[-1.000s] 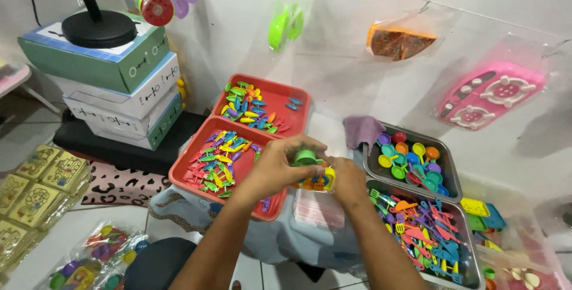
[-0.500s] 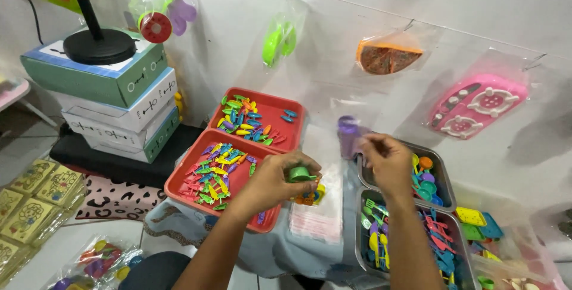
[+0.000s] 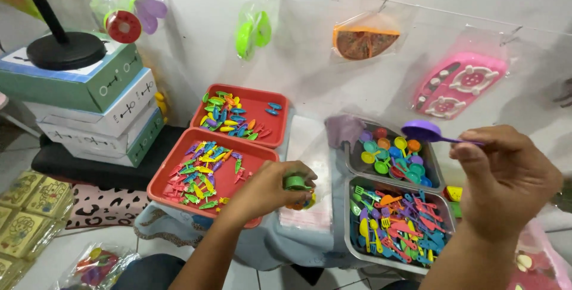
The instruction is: The person sits on the floor and packs various small plastic toys, including a yellow toy car, orange cutlery, and colorful spoons, into a clear plastic bag. They pick up items from red trays and a metal tray, place them into the bag, and then seal it.
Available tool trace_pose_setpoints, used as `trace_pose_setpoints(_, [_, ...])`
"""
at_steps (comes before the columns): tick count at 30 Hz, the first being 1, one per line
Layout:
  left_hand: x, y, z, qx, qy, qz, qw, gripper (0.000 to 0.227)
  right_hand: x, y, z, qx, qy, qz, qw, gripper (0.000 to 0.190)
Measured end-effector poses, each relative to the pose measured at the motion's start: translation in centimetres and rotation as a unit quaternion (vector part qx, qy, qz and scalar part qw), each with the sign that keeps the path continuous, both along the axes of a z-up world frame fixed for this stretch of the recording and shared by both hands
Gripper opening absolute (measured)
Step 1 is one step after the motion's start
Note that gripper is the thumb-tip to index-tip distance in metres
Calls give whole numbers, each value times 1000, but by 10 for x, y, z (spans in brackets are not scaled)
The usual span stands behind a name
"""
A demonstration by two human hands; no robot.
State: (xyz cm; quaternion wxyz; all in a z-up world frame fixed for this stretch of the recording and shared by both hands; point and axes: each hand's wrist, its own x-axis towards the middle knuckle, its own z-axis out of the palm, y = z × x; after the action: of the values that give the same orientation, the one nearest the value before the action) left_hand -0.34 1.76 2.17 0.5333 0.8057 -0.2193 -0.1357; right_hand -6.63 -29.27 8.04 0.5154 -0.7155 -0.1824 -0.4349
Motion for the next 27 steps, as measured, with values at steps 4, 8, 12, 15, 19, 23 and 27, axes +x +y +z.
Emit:
trace_pose_setpoints(4, [-6,-5,8,-27,75,-8,997,36,-2,24,20,-72,34,1,997,19])
trace_pose_setpoints(8, [-8,-8,11,48,33,-3,998,34,-1,35,29,-120,66,-5,991,18])
trace_pose_setpoints(12, [-7,-7,4,65,-20,-7,998,35,-2,41,31,-129,57,-16,990,17])
trace_pose_setpoints(15, [-6,-7,1,95,-38,2,995,35,-2,41,32,-144,71,-15,987,17])
trace_pose_setpoints(19, [-4,-9,0,105,-56,-8,993,34,-1,50,37,-191,92,-27,977,15])
trace_pose_setpoints(23, [-7,-8,5,115,-27,-5,993,34,2,54,39,-212,135,4,968,15])
trace_pose_setpoints(27, [-7,-6,2,81,-29,-19,996,36,6,60,38,-223,163,18,961,15])
